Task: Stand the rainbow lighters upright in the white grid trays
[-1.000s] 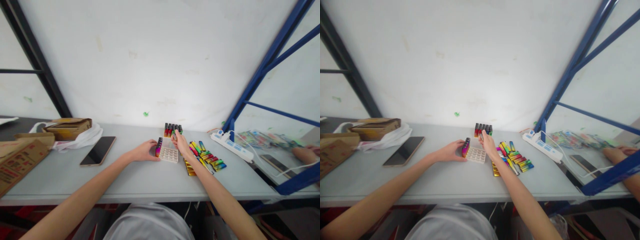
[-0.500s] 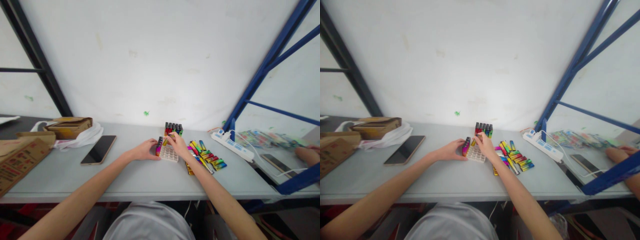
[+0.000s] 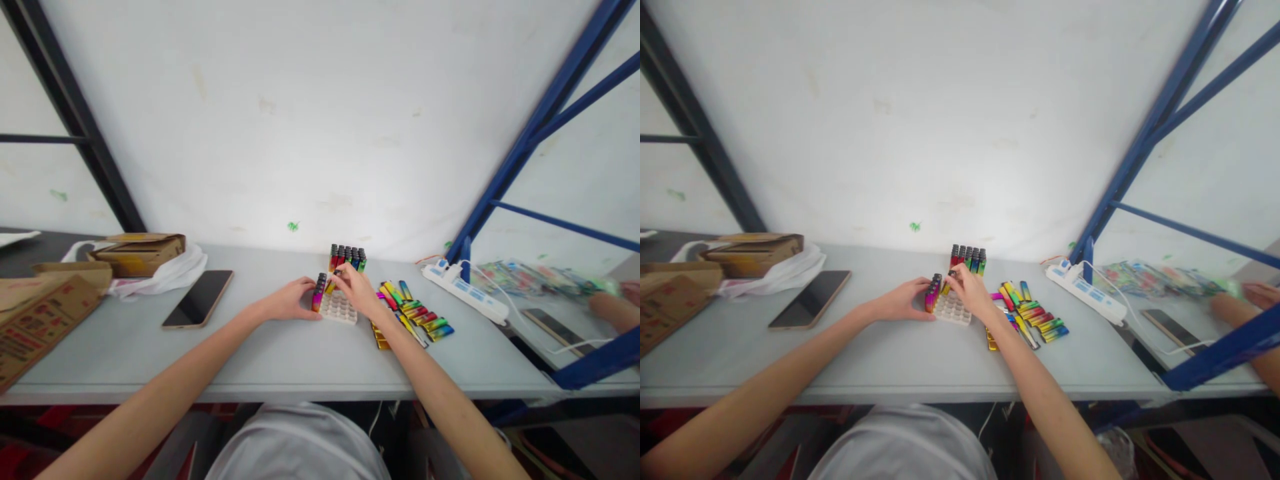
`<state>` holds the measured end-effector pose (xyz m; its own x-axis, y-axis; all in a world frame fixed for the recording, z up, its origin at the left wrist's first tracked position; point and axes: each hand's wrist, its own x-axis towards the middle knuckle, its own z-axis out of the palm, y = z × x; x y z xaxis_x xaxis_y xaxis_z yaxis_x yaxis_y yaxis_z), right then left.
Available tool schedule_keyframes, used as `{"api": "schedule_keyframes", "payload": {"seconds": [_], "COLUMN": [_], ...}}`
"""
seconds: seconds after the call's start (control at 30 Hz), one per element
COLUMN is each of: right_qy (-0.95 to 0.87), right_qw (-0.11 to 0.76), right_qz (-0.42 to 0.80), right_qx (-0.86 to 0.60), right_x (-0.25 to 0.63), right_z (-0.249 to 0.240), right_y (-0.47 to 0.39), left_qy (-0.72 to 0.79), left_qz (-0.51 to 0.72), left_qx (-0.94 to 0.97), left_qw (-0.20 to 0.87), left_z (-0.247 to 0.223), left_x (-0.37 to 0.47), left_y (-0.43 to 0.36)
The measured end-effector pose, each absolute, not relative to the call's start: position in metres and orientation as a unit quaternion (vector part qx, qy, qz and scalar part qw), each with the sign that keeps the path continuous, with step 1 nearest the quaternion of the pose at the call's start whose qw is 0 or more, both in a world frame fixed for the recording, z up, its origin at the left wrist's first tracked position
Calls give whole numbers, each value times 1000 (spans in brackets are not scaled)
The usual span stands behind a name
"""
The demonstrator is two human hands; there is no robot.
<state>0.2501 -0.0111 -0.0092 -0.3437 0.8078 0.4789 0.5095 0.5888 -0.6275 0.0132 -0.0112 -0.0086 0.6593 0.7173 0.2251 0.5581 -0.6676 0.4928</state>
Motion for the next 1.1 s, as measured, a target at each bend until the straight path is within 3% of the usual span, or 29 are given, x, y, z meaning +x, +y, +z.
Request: {"api": "schedule_keyframes", "payload": {"seconds": [0.37, 0.5, 0.6, 0.77, 1.0, 1.1], "right_qy": [-834, -799, -745, -681, -672, -686], "right_qw": [332, 336, 243, 127, 147, 219], "right_qz": [230, 124, 31, 20, 33, 71], "right_qx": [-376, -483, -621, -721, -726, -690], "right_x": [259, 303, 344, 380, 383, 381], "right_z": [-1, 14, 15, 6, 6, 10], "right_y": [-10, -6, 0, 6, 7, 7], "left_qy": [351, 359, 359, 353, 353, 355], "left_qz": [205, 203, 198, 199, 208, 205], "left_qx": [894, 890, 891, 890, 888, 888], "left_qw": [190, 193, 196, 207, 211, 211], "left_z": [-9, -8, -9, -8, -6, -7], "left_x": [13, 13, 13, 12, 13, 13], "left_y": [-11, -11, -10, -11, -12, -12]}}
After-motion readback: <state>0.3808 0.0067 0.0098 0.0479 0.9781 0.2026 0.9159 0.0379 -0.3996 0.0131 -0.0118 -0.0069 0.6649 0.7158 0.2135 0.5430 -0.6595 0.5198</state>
